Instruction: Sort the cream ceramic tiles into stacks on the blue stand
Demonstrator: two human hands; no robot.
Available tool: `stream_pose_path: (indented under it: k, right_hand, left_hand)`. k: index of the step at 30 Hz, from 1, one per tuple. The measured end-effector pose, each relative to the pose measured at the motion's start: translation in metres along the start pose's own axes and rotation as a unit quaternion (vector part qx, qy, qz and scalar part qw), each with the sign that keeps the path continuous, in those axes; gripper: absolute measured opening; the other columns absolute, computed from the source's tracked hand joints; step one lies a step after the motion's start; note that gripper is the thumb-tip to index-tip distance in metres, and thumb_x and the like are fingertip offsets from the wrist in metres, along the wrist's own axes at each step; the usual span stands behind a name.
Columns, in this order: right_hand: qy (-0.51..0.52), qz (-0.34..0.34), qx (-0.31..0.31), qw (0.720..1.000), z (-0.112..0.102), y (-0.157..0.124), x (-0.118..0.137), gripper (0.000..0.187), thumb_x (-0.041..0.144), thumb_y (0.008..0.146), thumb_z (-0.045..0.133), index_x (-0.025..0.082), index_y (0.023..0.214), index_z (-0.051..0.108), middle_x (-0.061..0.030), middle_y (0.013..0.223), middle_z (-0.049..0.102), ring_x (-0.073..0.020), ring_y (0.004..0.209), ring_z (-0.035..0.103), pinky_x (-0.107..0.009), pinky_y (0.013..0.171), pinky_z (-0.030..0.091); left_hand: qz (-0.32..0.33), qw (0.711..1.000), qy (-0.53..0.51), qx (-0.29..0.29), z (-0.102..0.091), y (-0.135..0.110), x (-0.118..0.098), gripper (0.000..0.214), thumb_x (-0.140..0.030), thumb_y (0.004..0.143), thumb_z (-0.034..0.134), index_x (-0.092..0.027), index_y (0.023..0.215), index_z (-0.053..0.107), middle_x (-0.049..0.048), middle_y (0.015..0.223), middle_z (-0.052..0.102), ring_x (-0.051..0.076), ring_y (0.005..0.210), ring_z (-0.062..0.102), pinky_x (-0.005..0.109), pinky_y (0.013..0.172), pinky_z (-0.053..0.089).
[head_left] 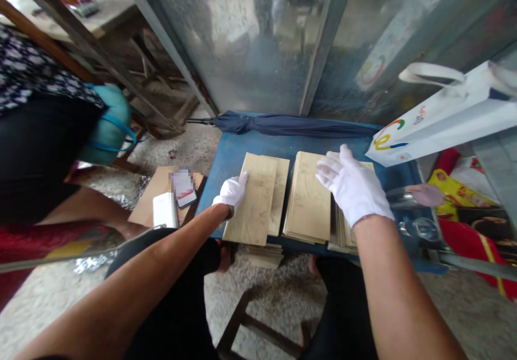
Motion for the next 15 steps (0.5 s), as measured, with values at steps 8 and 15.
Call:
stream_pose_path:
  k: [8, 15]
  right_hand:
    - [0.004, -0.029, 0.016, 0.999, -0.005, 0.004, 0.003, 0.037, 0.054, 0.085, 0.06, 0.018, 0.093, 0.059, -0.0069, 0.088, 0.069, -0.0165, 0.076, 0.066, -0.032, 0.072, 0.056]
    - [-0.014, -0.024, 0.017, 0.999, -0.004, 0.002, 0.003, 0.036, 0.054, 0.087, 0.058, 0.018, 0.091, 0.06, -0.0067, 0.089, 0.069, -0.015, 0.075, 0.066, -0.03, 0.072, 0.055]
  left_hand:
    - [0.038, 0.999, 0.02, 0.03, 0.025, 0.013, -0.021, 0.051, -0.046, 0.096, 0.031, -0.013, 0.101, 0.069, 0.015, 0.108, 0.071, 0.023, 0.107, 0.065, 0.025, 0.084, 0.046]
    - [0.035, 0.998, 0.024, 0.037, 0.039, 0.022, -0.029, 0.054, -0.046, 0.097, 0.029, -0.011, 0.104, 0.069, 0.0162, 0.111, 0.07, 0.024, 0.106, 0.064, 0.027, 0.087, 0.046]
Point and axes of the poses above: each hand's wrist, its own y-axis towards the middle knuckle, its own z-axis out of the palm, x = y × z, the point moved 4 cm from there along y, towards the middle knuckle
